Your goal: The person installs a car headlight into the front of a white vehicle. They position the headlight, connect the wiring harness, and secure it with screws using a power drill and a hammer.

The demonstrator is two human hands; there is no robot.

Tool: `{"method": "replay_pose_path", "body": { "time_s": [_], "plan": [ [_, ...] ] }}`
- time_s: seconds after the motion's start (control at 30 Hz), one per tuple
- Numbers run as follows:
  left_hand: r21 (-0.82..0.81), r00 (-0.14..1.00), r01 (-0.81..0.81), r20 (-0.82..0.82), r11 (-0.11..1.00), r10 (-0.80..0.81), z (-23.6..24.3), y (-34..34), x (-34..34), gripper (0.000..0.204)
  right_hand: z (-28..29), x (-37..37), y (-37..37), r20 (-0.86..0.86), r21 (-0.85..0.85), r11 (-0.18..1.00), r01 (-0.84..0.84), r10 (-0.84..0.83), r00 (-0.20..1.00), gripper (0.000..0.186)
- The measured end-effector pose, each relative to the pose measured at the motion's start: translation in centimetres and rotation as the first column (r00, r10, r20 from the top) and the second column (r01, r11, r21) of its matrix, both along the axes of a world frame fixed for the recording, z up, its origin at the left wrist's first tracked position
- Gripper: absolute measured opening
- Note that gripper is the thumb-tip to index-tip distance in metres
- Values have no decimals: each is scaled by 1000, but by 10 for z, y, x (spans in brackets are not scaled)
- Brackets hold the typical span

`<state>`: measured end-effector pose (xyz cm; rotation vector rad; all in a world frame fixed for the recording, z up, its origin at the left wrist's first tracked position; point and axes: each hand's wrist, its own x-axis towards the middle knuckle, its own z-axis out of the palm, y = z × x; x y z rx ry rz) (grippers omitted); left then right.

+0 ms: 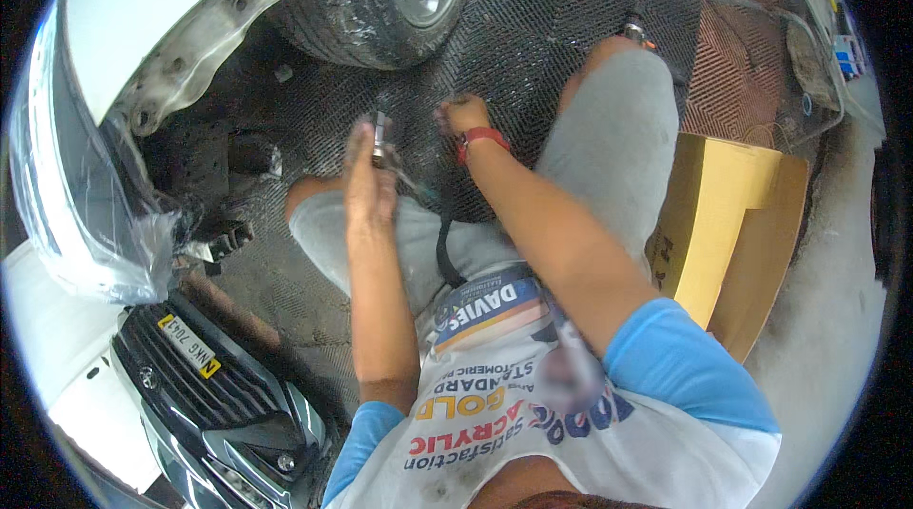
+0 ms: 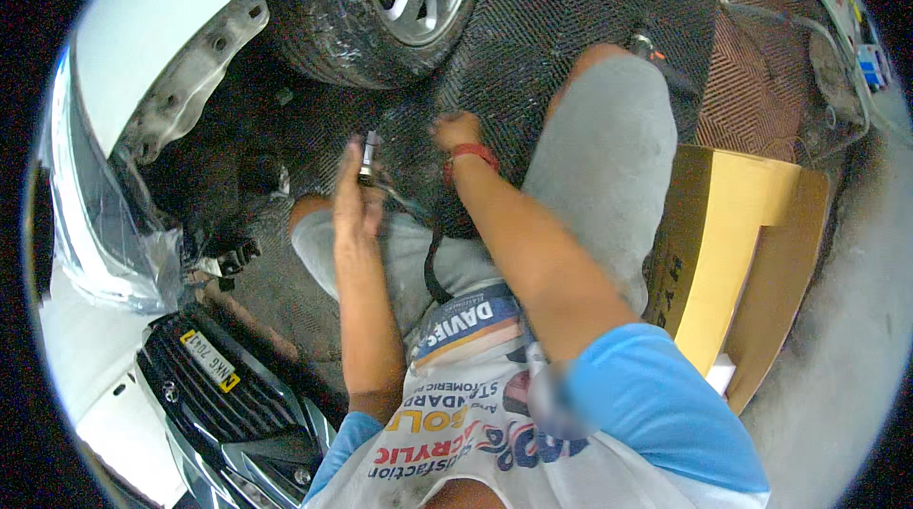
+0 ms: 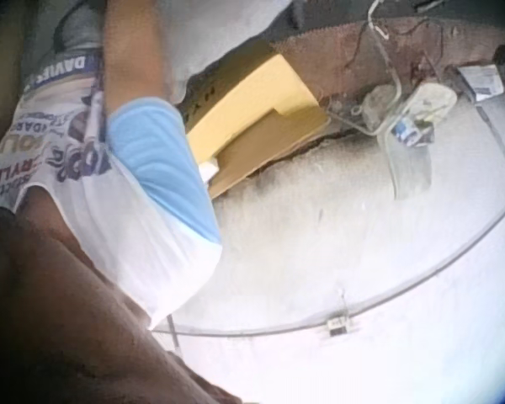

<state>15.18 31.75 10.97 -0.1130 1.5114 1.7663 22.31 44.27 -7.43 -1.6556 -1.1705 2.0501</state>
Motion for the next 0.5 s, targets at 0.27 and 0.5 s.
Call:
{"method": "replay_pose_path", "body": {
  "time_s": [0.27, 0.5],
  "plan": [
    [-203, 953, -18, 293, 979, 78, -99, 16, 38, 63, -17, 67, -11, 232, 141, 948, -287, 250, 940, 61],
    [-119, 996, -13, -86, 993, 2, -10, 29, 9, 83, 87, 27, -21, 18, 383, 823, -419, 447, 894, 58]
  ]
}}
